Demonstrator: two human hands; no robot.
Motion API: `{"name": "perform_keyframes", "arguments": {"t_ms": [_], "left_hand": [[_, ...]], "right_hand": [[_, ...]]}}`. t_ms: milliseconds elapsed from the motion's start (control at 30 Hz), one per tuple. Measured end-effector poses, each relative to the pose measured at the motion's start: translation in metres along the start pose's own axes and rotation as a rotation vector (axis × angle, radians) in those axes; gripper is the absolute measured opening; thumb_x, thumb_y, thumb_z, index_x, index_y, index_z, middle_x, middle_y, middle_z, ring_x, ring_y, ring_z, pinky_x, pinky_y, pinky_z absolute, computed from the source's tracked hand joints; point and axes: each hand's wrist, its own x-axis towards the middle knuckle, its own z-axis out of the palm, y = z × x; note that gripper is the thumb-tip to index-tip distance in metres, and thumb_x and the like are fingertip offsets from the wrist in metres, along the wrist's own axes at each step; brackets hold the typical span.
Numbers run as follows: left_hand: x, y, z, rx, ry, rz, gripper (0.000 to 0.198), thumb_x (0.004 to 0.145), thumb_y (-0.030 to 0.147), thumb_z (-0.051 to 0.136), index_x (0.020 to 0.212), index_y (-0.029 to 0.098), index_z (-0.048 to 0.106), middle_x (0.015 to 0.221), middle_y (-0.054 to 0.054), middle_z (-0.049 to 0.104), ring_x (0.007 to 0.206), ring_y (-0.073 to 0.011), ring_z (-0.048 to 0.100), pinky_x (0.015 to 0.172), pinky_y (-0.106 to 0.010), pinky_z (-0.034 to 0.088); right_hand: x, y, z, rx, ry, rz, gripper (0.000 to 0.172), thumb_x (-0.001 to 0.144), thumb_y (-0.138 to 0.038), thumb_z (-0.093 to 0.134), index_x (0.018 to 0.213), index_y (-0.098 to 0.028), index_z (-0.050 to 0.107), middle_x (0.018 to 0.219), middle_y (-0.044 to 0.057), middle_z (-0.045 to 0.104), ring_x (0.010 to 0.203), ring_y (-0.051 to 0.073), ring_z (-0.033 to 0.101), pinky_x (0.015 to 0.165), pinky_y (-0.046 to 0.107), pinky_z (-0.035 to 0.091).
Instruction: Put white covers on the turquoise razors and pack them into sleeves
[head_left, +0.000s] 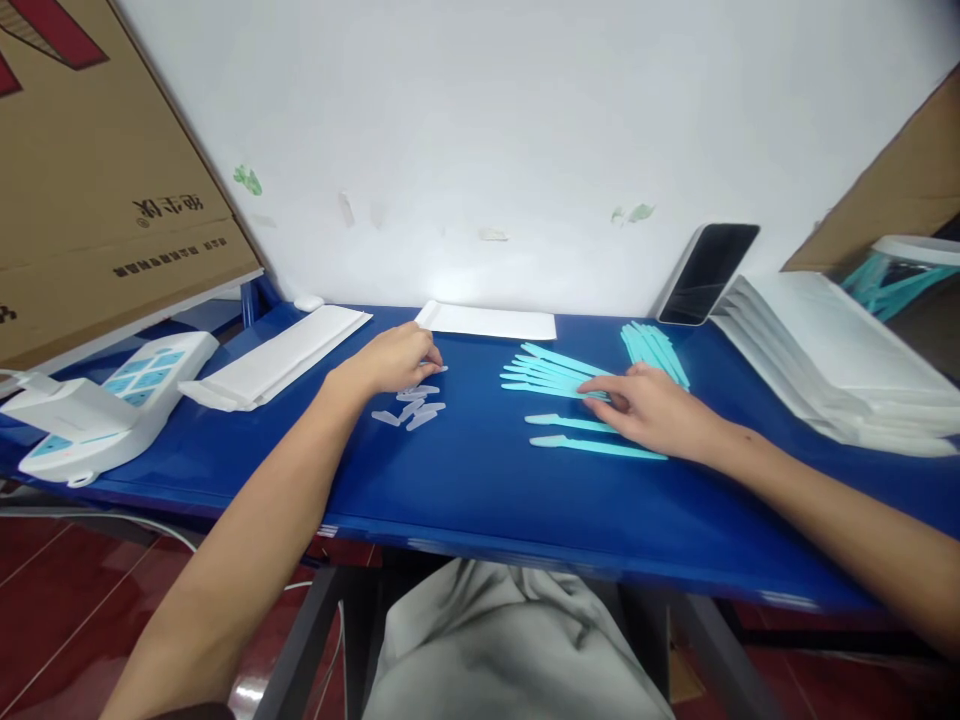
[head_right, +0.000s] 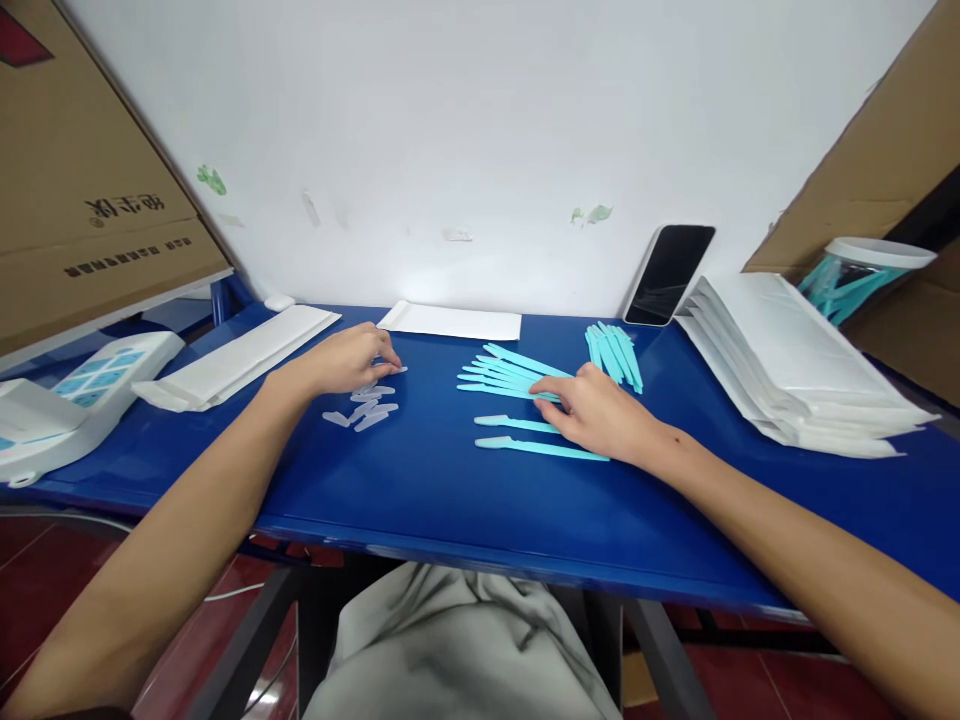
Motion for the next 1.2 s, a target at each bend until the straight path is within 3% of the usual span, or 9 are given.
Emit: {"name": "perform_keyframes", "arguments": {"t_ms": [167,367,467,567,700,833,933,1067,1200], "left_hand": [[0.004,0.011,0.007,-0.032,0.008,0.041,0.024,0.090,0.023,0.058,0.100,0.020,0.080,0.101,-0.009,0.076,0.098,-0.0240,0.068,0.085,-0.034,0.051],[0.006,0.026,0.009,-0.097,0.001,0.049,0.022,0.094,0.025,0.057,0.102,0.018,0.076,0.106,-0.009,0.074,0.101,-0.0244,0.065,0.088,-0.035,0.048],[0.006,0.029,0.011,-0.075,0.004,0.060,0.026,0.095,0.024,0.054,0.112,0.017,0.073,0.110,-0.010,0.073,0.102,-0.0250,0.065,0.086,-0.035,0.048],[0.008,0.030,0.016,-0.003,0.075,0.094,0.032,0.098,0.022,0.047,0.118,0.014,0.071,0.108,-0.014,0.069,0.099,-0.0258,0.065,0.081,-0.034,0.049],[0.011,0.037,0.019,-0.071,0.269,0.145,0.032,0.102,0.025,0.042,0.114,0.014,0.070,0.103,-0.013,0.069,0.090,-0.0231,0.064,0.076,-0.033,0.049],[0.014,0.047,0.022,-0.252,0.506,0.171,0.017,0.099,0.027,0.054,0.101,0.017,0.069,0.097,-0.006,0.074,0.084,-0.0178,0.067,0.076,-0.029,0.050],[0.015,0.053,0.026,-0.209,0.608,0.221,0.016,0.098,0.027,0.058,0.098,0.017,0.070,0.094,-0.005,0.076,0.082,-0.0171,0.069,0.075,-0.028,0.050],[0.016,0.057,0.029,-0.189,0.605,0.237,0.015,0.097,0.027,0.059,0.098,0.017,0.071,0.092,-0.005,0.078,0.082,-0.0173,0.072,0.075,-0.027,0.052],[0.016,0.058,0.030,-0.181,0.523,0.233,0.016,0.098,0.026,0.057,0.102,0.018,0.071,0.091,-0.003,0.078,0.079,-0.0170,0.073,0.073,-0.027,0.052]], "right_hand": [[-0.001,0.004,0.002,-0.087,-0.022,-0.007,0.038,0.101,-0.033,0.044,0.117,-0.019,0.076,0.068,0.003,0.076,0.059,0.021,0.069,0.059,0.030,0.045],[0.000,0.001,-0.001,-0.070,-0.054,0.066,0.039,0.101,-0.039,0.045,0.114,-0.021,0.077,0.079,0.005,0.078,0.066,0.021,0.070,0.057,0.030,0.045],[0.001,-0.001,-0.002,-0.063,-0.096,0.124,0.041,0.101,-0.043,0.045,0.114,-0.021,0.077,0.076,0.004,0.076,0.069,0.022,0.069,0.058,0.031,0.045],[0.001,0.001,-0.001,-0.059,-0.081,0.107,0.039,0.101,-0.041,0.045,0.113,-0.021,0.076,0.089,0.006,0.078,0.079,0.024,0.071,0.063,0.032,0.048],[-0.001,0.005,0.000,-0.109,-0.057,0.036,0.039,0.101,-0.037,0.041,0.110,-0.020,0.076,0.101,0.010,0.075,0.082,0.024,0.070,0.064,0.033,0.048],[-0.002,0.008,-0.003,-0.110,-0.085,0.044,0.035,0.099,-0.035,0.043,0.102,-0.020,0.075,0.099,0.009,0.074,0.080,0.024,0.068,0.066,0.033,0.047],[-0.001,0.008,-0.006,-0.042,-0.114,0.097,0.031,0.097,-0.035,0.046,0.101,-0.021,0.073,0.088,0.007,0.074,0.074,0.022,0.066,0.063,0.032,0.045],[-0.002,0.006,-0.010,0.068,-0.209,0.171,0.030,0.097,-0.038,0.045,0.103,-0.021,0.069,0.067,0.002,0.066,0.057,0.020,0.059,0.054,0.031,0.038],[-0.002,0.003,-0.009,0.137,-0.198,0.174,0.034,0.099,-0.046,0.044,0.107,-0.020,0.065,0.067,0.002,0.064,0.059,0.021,0.060,0.054,0.031,0.037]]}}
